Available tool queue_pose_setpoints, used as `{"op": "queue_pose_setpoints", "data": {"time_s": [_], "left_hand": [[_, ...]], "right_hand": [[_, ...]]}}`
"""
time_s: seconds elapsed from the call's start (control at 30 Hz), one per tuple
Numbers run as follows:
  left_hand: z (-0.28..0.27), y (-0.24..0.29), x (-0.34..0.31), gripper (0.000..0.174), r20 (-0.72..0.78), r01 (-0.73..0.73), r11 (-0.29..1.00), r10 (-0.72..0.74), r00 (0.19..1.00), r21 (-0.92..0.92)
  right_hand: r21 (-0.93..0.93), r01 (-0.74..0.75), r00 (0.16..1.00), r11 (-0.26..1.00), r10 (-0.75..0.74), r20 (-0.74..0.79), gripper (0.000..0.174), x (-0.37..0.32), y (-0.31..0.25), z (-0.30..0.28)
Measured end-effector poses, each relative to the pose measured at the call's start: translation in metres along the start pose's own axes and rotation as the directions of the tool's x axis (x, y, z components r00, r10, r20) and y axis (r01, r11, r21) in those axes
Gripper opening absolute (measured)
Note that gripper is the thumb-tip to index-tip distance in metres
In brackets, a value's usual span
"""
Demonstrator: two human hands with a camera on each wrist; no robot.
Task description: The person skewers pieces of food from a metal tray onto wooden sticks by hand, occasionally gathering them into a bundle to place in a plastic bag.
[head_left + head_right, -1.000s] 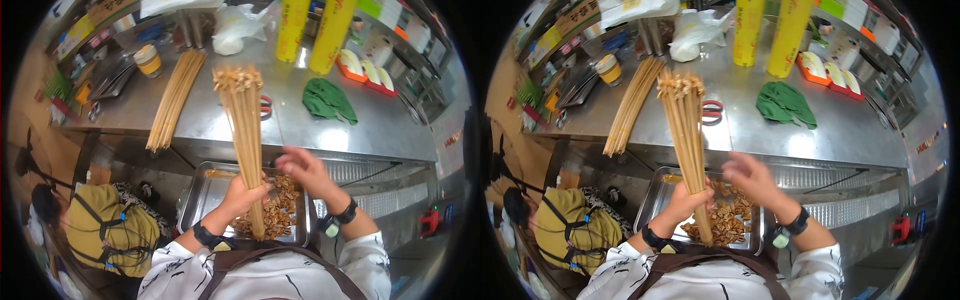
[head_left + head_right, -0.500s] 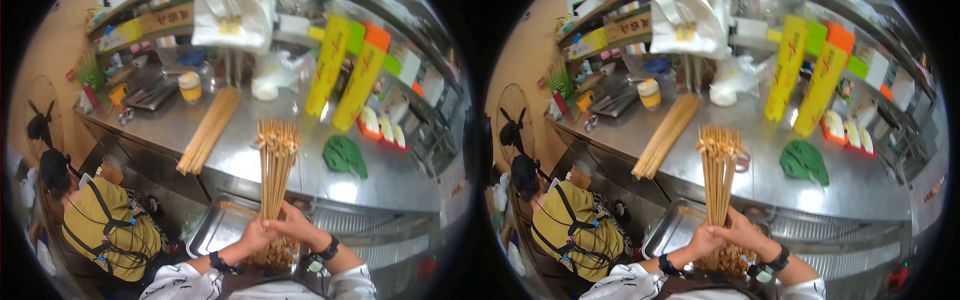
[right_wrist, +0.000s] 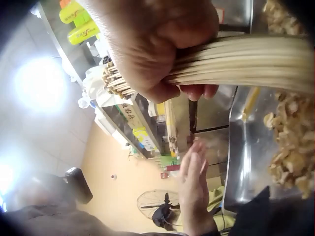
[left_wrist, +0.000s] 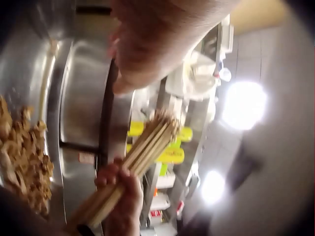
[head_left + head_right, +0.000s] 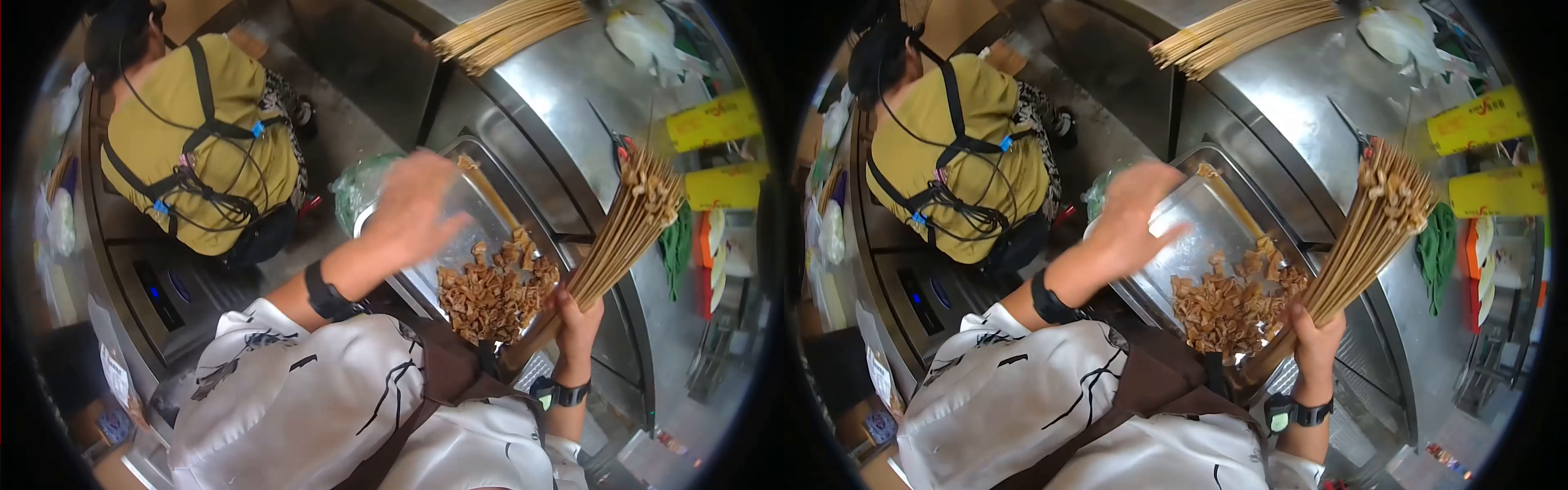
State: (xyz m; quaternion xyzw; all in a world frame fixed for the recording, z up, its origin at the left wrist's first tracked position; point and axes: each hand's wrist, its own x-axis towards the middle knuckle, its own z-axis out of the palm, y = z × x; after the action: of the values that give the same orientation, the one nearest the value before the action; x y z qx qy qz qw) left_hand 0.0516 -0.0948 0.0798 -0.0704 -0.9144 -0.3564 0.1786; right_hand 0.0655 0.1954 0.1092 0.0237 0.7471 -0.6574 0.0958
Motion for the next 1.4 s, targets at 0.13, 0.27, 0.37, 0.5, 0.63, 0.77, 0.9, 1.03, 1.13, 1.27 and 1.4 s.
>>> {"op": "queue_pose_setpoints", "data": {"time_s": [0.13, 0.27, 0.37, 0.5, 0.63, 0.77, 0.9, 1.03, 1.13, 1.27, 1.4], "left_hand": [[-0.005, -0.055, -0.031, 0.045, 0.444, 0.570, 0.816, -0.548, 0.709, 0.097], [0.019, -0.073, -0.050, 0.023, 0.387, 0.476, 0.877, -0.415, 0.823, -0.072], [0.032, -0.079, -0.058, 0.022, 0.400, 0.490, 0.871, -0.441, 0.803, -0.022], [0.037, -0.077, -0.065, 0.021, 0.355, 0.491, 0.871, -0.450, 0.819, -0.028], [0.043, -0.075, -0.068, 0.021, 0.369, 0.486, 0.871, -0.430, 0.824, -0.070], [0.050, -0.079, -0.069, 0.022, 0.327, 0.470, 0.879, -0.423, 0.845, -0.076], [0.050, -0.075, -0.071, 0.023, 0.349, 0.476, 0.875, -0.420, 0.837, -0.088], [0.047, -0.080, -0.074, 0.026, 0.368, 0.523, 0.849, -0.463, 0.806, -0.076], [0.048, -0.074, -0.074, 0.042, 0.253, 0.502, 0.830, -0.445, 0.859, -0.244], [0.026, -0.067, -0.069, 0.081, 0.250, 0.251, 0.932, -0.185, 0.950, -0.263], [0.031, -0.075, -0.076, 0.046, 0.510, 0.601, 0.683, -0.372, 0.776, -0.416]], "right_hand": [[0.078, -0.020, 0.995, 0.997, 0.027, -0.092, 0.024, -0.003, 0.011, -0.001], [0.084, -0.080, 0.994, 0.993, 0.086, -0.069, 0.026, 0.003, 0.015, 0.011], [-0.071, -0.078, 0.997, 0.994, 0.078, -0.012, 0.026, 0.005, 0.021, 0.026], [-0.273, -0.135, 0.989, 0.952, 0.145, 0.016, 0.026, 0.004, 0.026, 0.038], [-0.663, 0.025, 0.999, 0.748, -0.041, -0.009, 0.031, 0.007, 0.024, 0.058], [-0.735, -0.013, 0.999, 0.678, 0.034, 0.014, 0.036, 0.009, 0.004, 0.066], [-0.797, 0.073, 0.992, 0.599, 0.035, 0.118, 0.041, 0.002, 0.004, 0.047], [-0.851, 0.004, 0.981, 0.525, 0.162, 0.104, 0.052, 0.000, 0.028, 0.029], [-0.924, 0.131, 0.991, 0.360, -0.016, 0.134, 0.060, -0.009, 0.072, 0.002], [-0.942, 0.208, 0.972, 0.262, -0.163, 0.169, 0.074, -0.010, 0.076, 0.009], [-0.839, 0.320, 0.935, 0.439, -0.287, 0.206, 0.061, -0.040, 0.039, 0.026]]}}
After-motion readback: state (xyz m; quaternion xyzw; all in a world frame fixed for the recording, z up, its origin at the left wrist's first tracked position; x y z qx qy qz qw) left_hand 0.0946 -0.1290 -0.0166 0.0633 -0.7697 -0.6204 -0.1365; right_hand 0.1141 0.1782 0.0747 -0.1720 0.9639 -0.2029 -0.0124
